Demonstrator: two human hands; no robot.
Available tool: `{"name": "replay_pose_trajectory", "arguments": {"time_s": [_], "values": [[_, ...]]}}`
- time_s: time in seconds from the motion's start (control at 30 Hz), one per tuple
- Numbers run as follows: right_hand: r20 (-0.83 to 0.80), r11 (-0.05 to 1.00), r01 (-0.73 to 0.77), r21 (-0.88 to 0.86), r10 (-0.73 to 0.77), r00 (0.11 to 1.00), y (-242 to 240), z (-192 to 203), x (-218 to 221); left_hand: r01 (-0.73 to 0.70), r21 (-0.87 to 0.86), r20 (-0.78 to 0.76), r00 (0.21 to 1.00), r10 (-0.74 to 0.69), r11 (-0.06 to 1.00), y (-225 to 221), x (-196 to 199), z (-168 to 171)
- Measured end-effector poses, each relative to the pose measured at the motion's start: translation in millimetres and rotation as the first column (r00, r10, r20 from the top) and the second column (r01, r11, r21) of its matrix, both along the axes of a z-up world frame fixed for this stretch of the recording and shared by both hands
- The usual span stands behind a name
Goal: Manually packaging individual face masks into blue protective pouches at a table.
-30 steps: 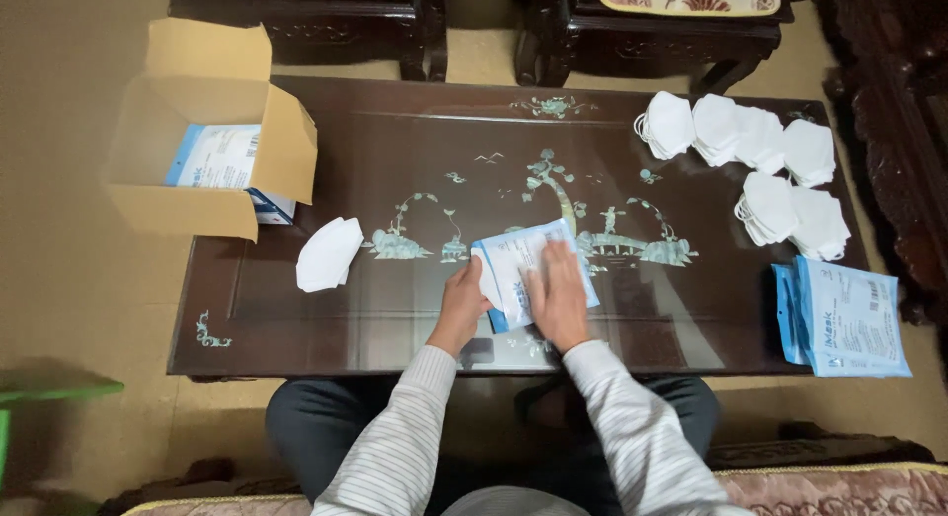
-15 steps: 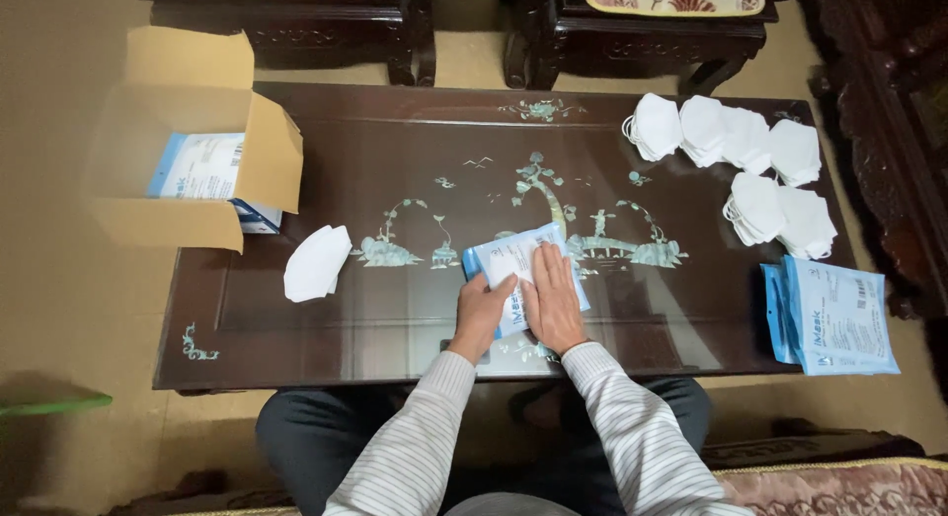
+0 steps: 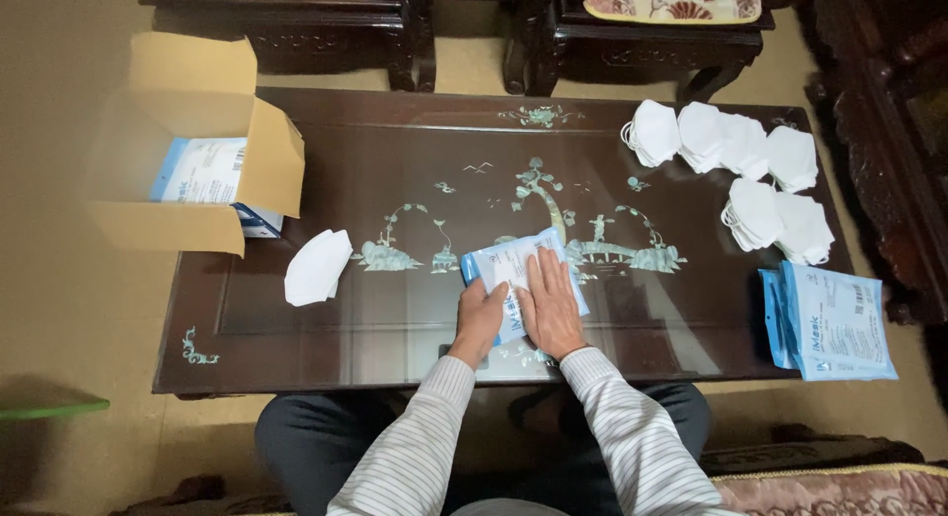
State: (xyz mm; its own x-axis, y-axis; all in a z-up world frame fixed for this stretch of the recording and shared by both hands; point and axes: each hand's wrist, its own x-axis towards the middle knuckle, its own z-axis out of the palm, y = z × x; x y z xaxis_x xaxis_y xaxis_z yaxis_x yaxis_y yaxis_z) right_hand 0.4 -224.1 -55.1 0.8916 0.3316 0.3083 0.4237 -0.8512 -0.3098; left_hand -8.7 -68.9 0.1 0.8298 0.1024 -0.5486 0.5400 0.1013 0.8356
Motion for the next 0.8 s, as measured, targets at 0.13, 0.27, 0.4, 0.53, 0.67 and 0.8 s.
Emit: {"name": "replay_pose_trajectory", "arguments": {"time_s": [0.13, 0.27, 0.4, 0.53, 0.67, 0.8], "values": [[-0.013, 1.000, -0.005, -0.018, 0.004, 1.000, 0, -2, 1, -0.010, -0.010, -0.012, 1.000, 0.010, 1.000, -1, -1, 22], [-0.050, 0.998, 0.008, -0.062, -0.011, 0.999, 0, -3, 2, 0.026, -0.001, -0.046, 0.999, -0.026, 1.000, 1, 0, 24], [-0.069, 0.993, 0.032, -0.117, -0.040, 0.997, 1, -5, 3, 0.045, -0.037, -0.071, 0.996, -0.048, 0.998, 5, 0, 34], [-0.061, 0.987, 0.051, -0.153, -0.061, 0.996, 5, -4, 4, 0.034, 0.186, 0.091, 0.994, -0.052, 0.982, 12, 7, -31], [-0.043, 0.988, 0.067, -0.143, -0.073, 0.996, 7, -3, 4, 0.040, 0.378, 0.091, 0.993, -0.080, 0.925, 33, 9, -45], [-0.011, 0.990, 0.088, -0.106, -0.090, 0.996, 6, -3, 4, -0.038, 0.219, 0.108, 0.994, 0.014, 0.975, 51, -9, 10]]}}
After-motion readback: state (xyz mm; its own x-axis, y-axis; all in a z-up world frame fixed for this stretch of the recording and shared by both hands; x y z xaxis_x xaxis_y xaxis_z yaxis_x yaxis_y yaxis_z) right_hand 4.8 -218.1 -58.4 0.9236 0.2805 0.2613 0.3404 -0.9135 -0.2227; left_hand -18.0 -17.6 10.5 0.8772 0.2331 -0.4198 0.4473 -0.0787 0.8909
